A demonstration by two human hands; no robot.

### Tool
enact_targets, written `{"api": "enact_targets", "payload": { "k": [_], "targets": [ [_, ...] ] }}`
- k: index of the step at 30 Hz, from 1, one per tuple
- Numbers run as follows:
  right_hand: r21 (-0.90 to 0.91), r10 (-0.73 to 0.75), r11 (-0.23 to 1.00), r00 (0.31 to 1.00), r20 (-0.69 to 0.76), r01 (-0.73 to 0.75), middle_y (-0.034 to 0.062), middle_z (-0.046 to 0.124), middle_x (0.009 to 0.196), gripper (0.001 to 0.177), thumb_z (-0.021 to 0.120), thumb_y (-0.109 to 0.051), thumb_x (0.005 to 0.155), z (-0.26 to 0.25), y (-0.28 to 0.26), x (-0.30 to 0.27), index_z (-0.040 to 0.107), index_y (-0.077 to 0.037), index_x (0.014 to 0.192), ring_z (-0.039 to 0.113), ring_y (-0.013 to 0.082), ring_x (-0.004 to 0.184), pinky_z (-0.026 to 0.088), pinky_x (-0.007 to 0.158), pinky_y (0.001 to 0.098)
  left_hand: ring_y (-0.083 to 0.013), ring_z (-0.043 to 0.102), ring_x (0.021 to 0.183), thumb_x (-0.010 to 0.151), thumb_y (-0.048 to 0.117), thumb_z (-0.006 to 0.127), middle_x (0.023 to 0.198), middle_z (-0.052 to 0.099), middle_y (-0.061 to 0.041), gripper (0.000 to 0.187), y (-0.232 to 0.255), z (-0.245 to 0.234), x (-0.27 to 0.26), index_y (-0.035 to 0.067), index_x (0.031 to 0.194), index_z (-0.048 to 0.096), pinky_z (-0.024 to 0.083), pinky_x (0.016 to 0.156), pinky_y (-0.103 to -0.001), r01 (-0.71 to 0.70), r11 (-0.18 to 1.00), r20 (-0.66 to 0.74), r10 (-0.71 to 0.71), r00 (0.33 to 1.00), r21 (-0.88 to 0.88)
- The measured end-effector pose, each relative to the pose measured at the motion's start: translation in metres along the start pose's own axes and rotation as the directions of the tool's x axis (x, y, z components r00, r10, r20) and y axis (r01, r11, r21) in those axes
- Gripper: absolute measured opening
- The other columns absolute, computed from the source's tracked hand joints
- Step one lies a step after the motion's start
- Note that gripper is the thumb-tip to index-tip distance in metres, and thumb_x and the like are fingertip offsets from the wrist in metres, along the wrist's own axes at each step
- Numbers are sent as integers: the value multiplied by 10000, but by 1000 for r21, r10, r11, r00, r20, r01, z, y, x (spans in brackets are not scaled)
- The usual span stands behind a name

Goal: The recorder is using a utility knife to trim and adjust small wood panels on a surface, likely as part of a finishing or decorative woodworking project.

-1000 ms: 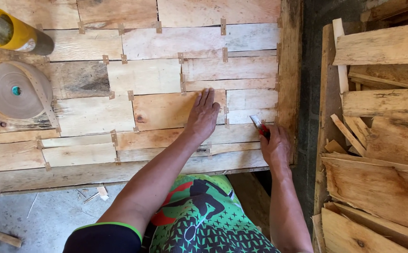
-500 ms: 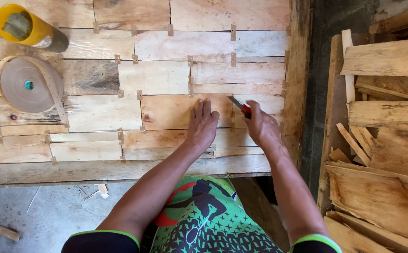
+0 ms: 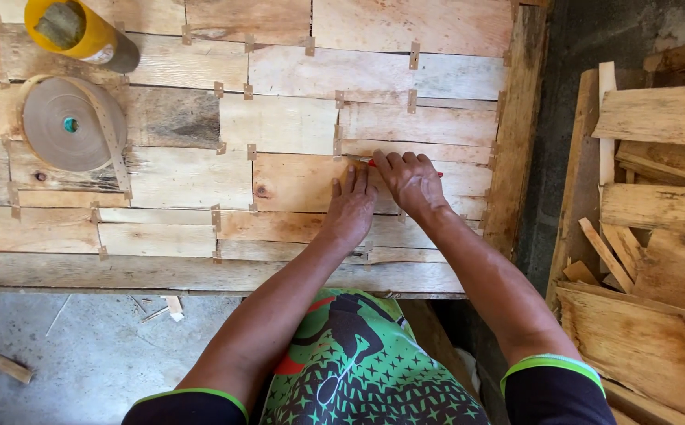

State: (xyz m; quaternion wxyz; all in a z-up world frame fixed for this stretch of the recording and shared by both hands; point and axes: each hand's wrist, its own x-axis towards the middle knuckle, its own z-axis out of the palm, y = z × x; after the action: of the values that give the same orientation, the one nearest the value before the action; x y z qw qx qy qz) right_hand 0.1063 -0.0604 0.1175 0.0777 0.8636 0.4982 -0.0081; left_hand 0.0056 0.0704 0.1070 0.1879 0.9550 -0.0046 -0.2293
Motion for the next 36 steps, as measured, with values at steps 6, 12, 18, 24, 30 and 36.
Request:
{"api": "enact_targets", "payload": {
  "k": [6,12,18,24,30,36],
  "targets": [
    [-34,-25,999,999,-38,24,43,681,901,540,693,-95,835,6,2,-4,627,-95,1371,660,149,733,548,623,274,-476,166,1532,982,36,472,1631,217,-302,413,1,-4,-3,-62,1383,492,215,1196,-680,12,1000,27,-11,1000,-24],
    [51,-13,999,982,191,3,88,682,991,518,666,-82,891,-2,3,5,541,-73,1393,698,215,813,588,693,342,-482,146,1510,994,77,426,1620,192,-296,434,-3,13,1,-59,1403,473,177,1181,-692,7,998,-20,-8,1000,-59],
    [145,49,978,844,534,-148,166,640,1155,420,618,-88,969,-42,1,25,478,-53,1363,716,328,945,634,706,395,-486,125,1538,1050,72,379,1645,199,-289,378,4,3,0,-46,1391,492,146,1206,-710,54,994,24,-52,998,-100],
    [144,45,977,808,587,-158,164,650,1143,394,603,-56,979,-40,4,28,482,-61,1353,722,306,939,629,719,383,-467,134,1525,1008,78,390,1630,203,-300,418,1,14,6,-31,1404,463,155,1183,-715,72,986,-12,-74,997,-150],
    [138,50,979,827,560,-153,176,680,1101,328,579,-94,1018,-39,7,25,500,-76,1335,740,299,916,629,734,387,-446,128,1546,1031,102,385,1642,199,-281,370,1,7,0,-17,1365,492,156,1199,-706,78,987,-8,-80,997,-141],
    [125,33,985,831,555,-123,173,682,1116,392,571,-91,1009,-34,10,22,480,-102,1391,736,299,929,612,768,396,-425,127,1554,1010,79,405,1669,183,-244,359,3,3,1,-17,1343,500,160,1203,-696,99,989,34,-96,995,-108]
  ]
}}
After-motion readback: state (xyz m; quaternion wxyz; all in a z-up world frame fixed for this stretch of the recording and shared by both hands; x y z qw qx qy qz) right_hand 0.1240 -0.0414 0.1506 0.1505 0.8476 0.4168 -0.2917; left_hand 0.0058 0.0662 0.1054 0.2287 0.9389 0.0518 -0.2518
